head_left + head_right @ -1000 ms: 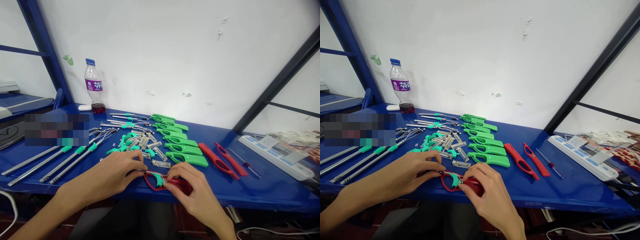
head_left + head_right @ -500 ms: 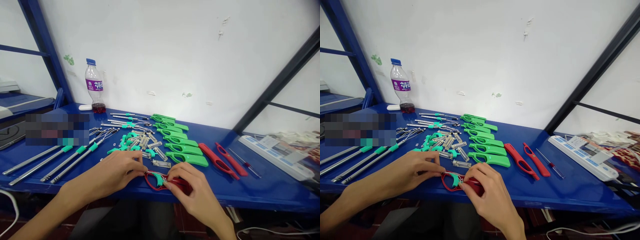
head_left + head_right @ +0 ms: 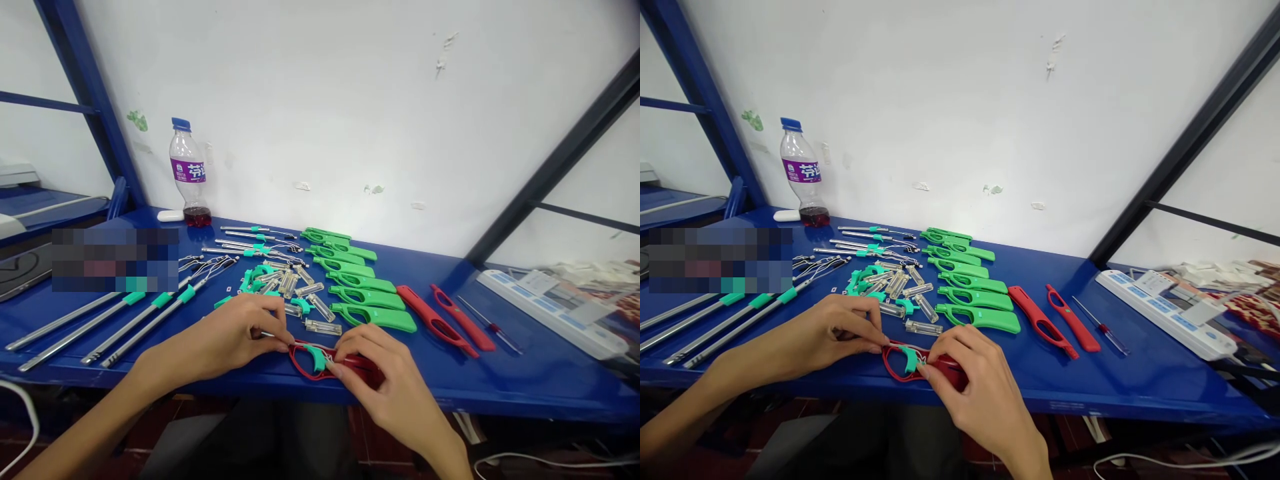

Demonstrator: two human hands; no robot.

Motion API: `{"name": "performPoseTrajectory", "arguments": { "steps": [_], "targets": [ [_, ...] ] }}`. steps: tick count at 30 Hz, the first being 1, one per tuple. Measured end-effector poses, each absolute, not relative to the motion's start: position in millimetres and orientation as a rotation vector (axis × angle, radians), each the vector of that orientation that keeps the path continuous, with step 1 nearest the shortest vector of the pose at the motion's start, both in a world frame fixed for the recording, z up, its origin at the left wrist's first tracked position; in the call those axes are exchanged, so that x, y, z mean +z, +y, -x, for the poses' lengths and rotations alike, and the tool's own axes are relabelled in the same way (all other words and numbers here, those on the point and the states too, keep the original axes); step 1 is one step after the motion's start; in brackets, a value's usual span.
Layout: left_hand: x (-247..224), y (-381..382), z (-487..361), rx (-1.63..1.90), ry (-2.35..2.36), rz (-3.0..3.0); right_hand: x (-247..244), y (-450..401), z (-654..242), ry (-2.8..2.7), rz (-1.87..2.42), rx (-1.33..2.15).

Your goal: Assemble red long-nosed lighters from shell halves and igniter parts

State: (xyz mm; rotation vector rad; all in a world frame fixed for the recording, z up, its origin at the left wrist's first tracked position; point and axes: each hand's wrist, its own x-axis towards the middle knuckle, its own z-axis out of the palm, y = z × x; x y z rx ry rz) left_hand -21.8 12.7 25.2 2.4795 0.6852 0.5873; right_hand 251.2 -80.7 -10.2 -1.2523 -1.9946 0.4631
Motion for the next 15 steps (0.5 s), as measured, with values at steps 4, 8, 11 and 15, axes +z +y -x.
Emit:
{"name": "performPoseTrajectory", "arguments": {
  "steps": [4, 8, 11, 15],
  "targets": [
    [24.2, 14.2, 22.8, 0.578, 0.7, -2.46, -10.1, -79.8, -250.7, -1.996, 1.257, 0.457],
    [20.6, 16.2, 24.4, 0.539, 0.714, -2.452, -10.5, -79.8, -251.4, -1.993, 1.255, 0.444],
    [18.6, 17.3, 24.3, 0.514, 0.716, -2.45, -10.5, -80.2, -251.7, -1.994, 1.251, 0.447],
    [20.1, 16.8, 22.6, 0.503, 0.748, -2.453, -10.2, -80.5, -251.4, -1.996, 1.255, 0.442]
  ]
}}
